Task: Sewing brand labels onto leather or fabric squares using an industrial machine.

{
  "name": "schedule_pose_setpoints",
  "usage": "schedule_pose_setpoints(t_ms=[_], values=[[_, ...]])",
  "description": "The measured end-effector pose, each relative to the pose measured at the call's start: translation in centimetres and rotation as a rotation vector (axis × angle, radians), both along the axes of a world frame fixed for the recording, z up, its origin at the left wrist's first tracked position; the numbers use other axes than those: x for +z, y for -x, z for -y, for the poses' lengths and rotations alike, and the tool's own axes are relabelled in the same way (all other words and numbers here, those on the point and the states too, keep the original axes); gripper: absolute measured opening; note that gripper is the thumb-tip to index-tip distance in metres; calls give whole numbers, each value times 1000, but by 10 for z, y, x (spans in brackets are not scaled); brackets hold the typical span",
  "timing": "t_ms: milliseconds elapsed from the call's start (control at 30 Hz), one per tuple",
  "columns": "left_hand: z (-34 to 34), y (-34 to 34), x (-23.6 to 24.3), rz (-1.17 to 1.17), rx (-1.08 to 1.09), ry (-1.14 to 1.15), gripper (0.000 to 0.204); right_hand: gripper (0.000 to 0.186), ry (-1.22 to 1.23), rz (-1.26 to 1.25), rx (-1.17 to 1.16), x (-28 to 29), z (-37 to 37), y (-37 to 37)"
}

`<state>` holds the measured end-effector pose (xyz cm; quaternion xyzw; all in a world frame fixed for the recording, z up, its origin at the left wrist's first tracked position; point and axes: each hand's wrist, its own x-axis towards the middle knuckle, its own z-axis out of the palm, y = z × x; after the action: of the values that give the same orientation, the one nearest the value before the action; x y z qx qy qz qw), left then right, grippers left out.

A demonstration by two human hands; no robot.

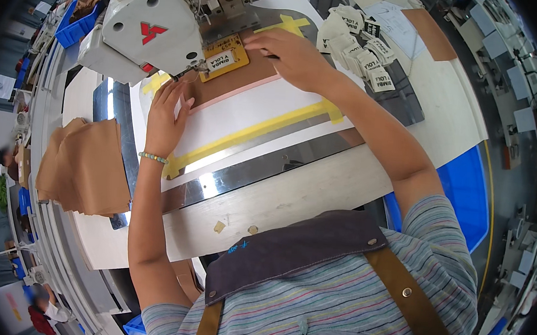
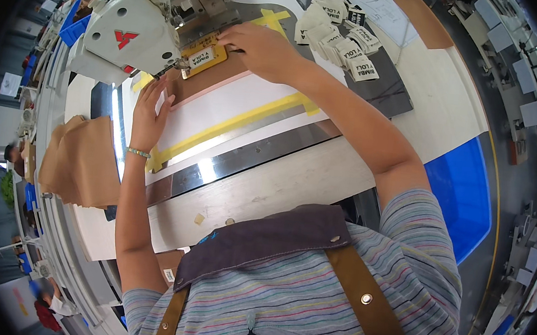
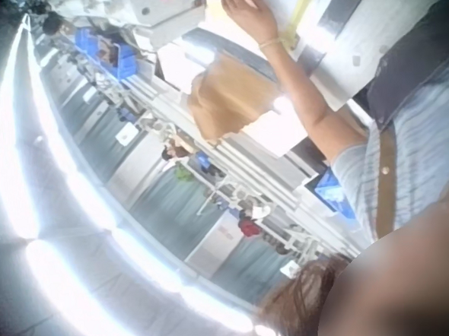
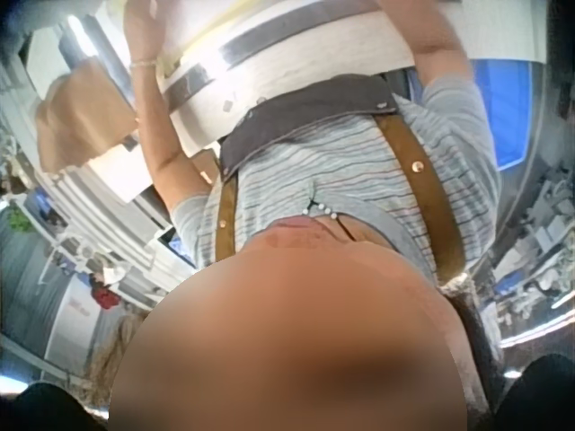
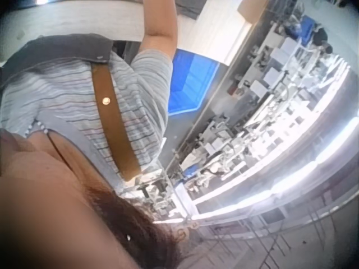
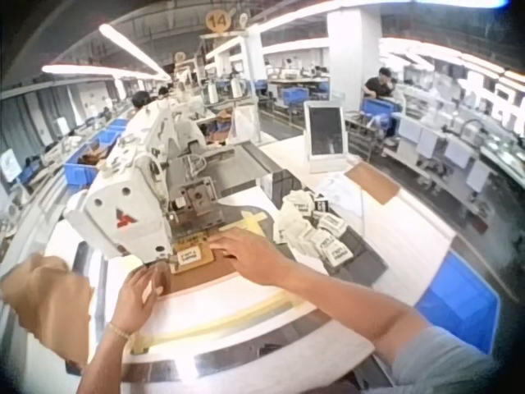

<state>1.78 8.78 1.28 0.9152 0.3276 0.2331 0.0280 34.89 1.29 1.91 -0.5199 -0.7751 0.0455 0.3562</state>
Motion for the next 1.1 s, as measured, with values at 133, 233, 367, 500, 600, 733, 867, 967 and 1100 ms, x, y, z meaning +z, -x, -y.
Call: schedule_pose_setpoints(t_ms=[133,233,367,500,600,733,867,967,1100], values=[[2,-22,4,22,-49,72,45,29,-121,-158,-104,-12,2,-26],[4,-25,-5,10,-77,14,46,26,-119,-231,-113,-17,-5,-30],[3,-26,-9,-18,-71,-6,47,24,-106,-297,-116,-18,-4,-32],[5,-26,-9,-40,-60,19,46,24,-89,-287,-115,-22,-5,-30],[5,-22,-9,-90,-83,-26,46,23,-82,-276,-81,-17,-2,-25],[4,-19,-9,-127,-123,-2,45,23,-72,-312,-57,-16,-2,-26],[-4,-20,-8,-116,-139,69,40,23,-66,-284,-56,-19,-2,-26],[-17,-14,-5,39,-180,265,34,24,-88,-240,-58,-19,-2,-25],[-21,-14,-5,11,-189,207,31,26,-37,-274,-43,-19,-3,-23]])
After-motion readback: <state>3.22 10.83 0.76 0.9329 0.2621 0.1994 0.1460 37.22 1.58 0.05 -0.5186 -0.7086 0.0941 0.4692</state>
